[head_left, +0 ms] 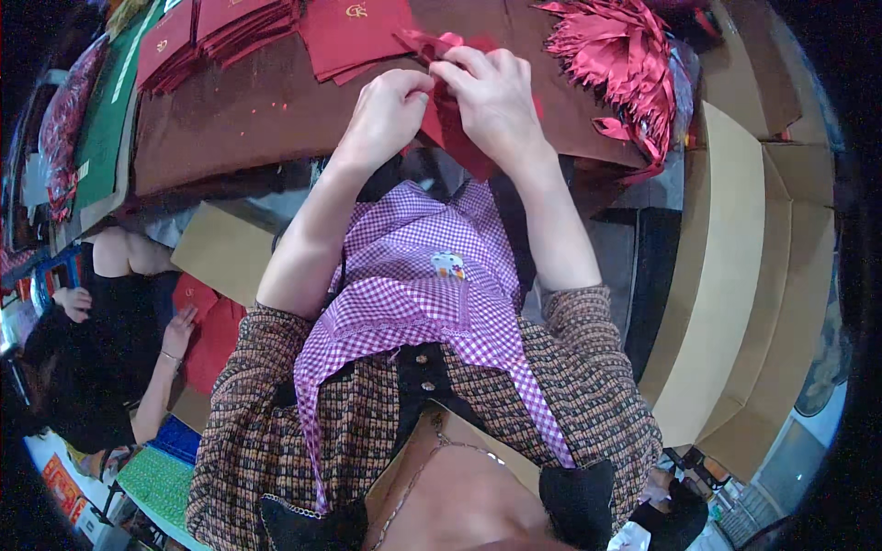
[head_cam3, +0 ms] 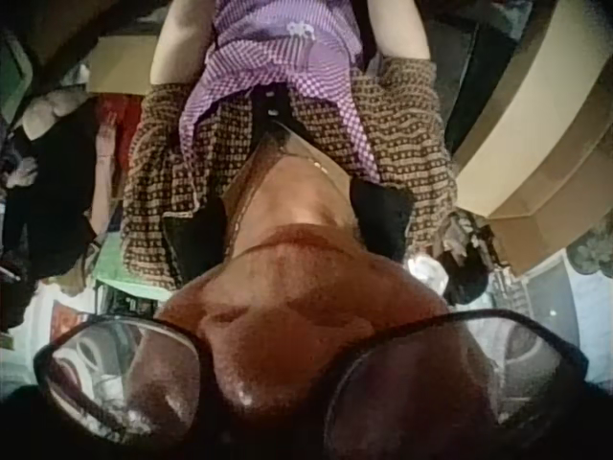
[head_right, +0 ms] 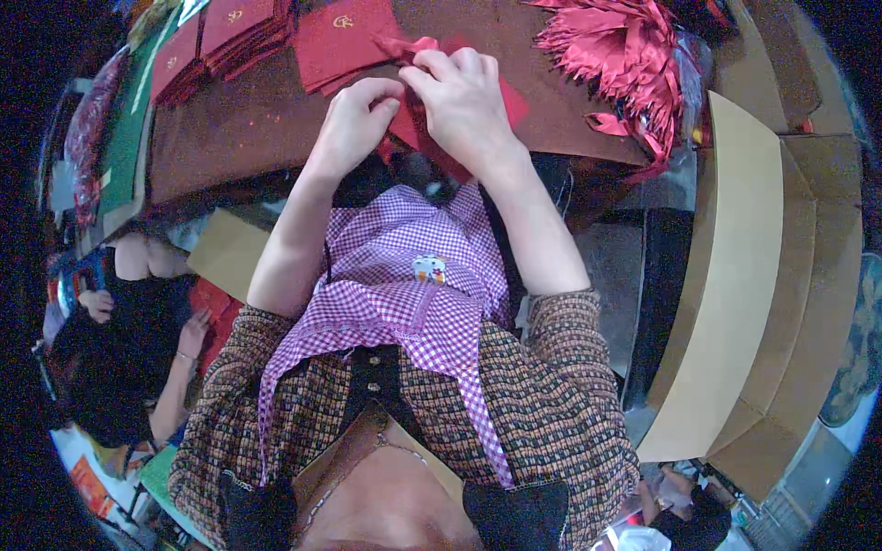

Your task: The person assembles gift bags by threading and attaching ribbon handles onto paper bags by hand.

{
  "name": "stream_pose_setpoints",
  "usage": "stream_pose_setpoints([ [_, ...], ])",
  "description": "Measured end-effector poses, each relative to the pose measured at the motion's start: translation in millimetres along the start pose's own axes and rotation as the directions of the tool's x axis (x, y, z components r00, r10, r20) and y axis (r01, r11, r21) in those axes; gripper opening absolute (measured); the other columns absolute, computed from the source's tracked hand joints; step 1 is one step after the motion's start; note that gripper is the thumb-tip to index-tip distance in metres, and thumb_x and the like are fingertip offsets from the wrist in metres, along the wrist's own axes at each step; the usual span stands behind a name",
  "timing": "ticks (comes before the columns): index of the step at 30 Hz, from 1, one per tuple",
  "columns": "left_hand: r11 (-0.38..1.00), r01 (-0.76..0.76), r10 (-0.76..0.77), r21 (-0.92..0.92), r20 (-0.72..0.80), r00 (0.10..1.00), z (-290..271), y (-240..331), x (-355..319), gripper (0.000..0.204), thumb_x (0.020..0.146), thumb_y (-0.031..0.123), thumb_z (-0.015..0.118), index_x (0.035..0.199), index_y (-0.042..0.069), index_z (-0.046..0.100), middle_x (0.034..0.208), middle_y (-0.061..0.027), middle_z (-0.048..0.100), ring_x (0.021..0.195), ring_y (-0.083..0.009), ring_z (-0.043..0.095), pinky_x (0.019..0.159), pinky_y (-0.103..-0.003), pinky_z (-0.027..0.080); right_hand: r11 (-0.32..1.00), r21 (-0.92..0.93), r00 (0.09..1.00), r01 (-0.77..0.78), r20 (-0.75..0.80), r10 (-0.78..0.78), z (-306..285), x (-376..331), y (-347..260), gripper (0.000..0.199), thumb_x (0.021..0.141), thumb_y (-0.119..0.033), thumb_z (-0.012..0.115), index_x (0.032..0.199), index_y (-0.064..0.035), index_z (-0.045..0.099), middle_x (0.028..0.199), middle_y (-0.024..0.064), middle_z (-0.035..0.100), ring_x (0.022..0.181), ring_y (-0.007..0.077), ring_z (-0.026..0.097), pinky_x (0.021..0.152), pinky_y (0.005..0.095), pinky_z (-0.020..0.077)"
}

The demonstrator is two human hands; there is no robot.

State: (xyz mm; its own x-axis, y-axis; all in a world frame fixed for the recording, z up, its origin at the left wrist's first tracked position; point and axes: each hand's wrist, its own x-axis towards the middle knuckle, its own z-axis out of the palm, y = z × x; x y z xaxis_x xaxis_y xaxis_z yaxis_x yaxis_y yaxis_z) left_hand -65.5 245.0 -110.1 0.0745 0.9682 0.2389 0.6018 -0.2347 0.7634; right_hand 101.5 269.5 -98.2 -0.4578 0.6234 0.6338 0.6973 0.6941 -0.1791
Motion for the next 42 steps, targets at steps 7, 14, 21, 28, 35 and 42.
stream_pose_setpoints([
  [7,0.983,0.052,-0.010,-0.176,0.228,0.974,-16,-5,10,0.024,0.081,0.009,0.055,0.099,-0.001,0.066,0.090,-0.0191,0.066,0.084,-0.0257,0.065,0.078,-0.033,0.049,0.976,0.113,0.962,0.187,0.181,-0.205,-10,15,20,0.007,0.073,-0.009,0.063,0.078,-0.0129,0.065,0.077,-0.0035,0.061,0.080,0.0194,0.052,0.085,0.0362,0.0363],
  [14,0.979,-0.065,0.135,-0.194,0.373,0.918,-29,-9,22,0.022,0.082,0.012,0.058,0.098,-0.002,0.065,0.085,-0.0132,0.065,0.078,-0.0194,0.061,0.073,-0.030,0.048,0.956,0.209,0.951,0.208,0.187,-0.248,-15,18,23,0.010,0.070,-0.009,0.068,0.078,-0.0128,0.064,0.076,-0.0039,0.059,0.080,0.0180,0.052,0.087,0.0353,0.0341],
  [21,0.984,-0.079,0.155,-0.160,0.552,0.819,-27,-20,24,0.021,0.084,0.016,0.060,0.097,0.000,0.065,0.092,-0.0114,0.061,0.083,-0.0214,0.060,0.076,-0.031,0.047,0.949,0.238,0.946,0.208,0.199,-0.258,-17,13,19,0.010,0.070,-0.010,0.069,0.077,-0.0137,0.063,0.074,-0.0053,0.057,0.079,0.0159,0.052,0.087,0.0345,0.0333],
  [28,0.970,0.004,0.096,-0.243,0.398,0.912,-9,-26,9,0.025,0.085,0.020,0.055,0.092,-0.003,0.062,0.086,-0.0100,0.061,0.080,-0.0214,0.060,0.074,-0.031,0.048,0.938,0.187,0.912,0.290,0.244,-0.331,-25,12,19,0.009,0.070,-0.011,0.069,0.077,-0.0142,0.065,0.072,-0.0025,0.058,0.080,0.0168,0.052,0.086,0.0347,0.0347],
  [35,0.466,0.449,-0.472,-0.762,0.215,0.855,-24,-52,16,0.019,0.089,0.020,0.056,0.084,0.003,0.062,0.070,-0.0004,0.055,0.058,-0.0076,0.048,0.051,-0.020,0.040,0.943,0.271,0.903,0.194,0.326,-0.280,-32,12,25,0.008,0.072,-0.012,0.069,0.079,-0.0114,0.067,0.073,-0.0008,0.060,0.083,0.0191,0.053,0.087,0.0358,0.0349],
  [42,0.734,0.348,-0.368,-0.583,0.090,0.926,-26,-33,-17,0.031,0.094,0.029,0.051,0.097,-0.001,0.060,0.084,-0.0041,0.060,0.070,-0.0090,0.054,0.062,-0.024,0.046,0.971,0.226,0.936,0.071,0.320,-0.143,-26,11,35,0.006,0.076,-0.013,0.066,0.080,-0.0098,0.067,0.074,0.0010,0.061,0.082,0.0190,0.054,0.088,0.0355,0.0339],
])
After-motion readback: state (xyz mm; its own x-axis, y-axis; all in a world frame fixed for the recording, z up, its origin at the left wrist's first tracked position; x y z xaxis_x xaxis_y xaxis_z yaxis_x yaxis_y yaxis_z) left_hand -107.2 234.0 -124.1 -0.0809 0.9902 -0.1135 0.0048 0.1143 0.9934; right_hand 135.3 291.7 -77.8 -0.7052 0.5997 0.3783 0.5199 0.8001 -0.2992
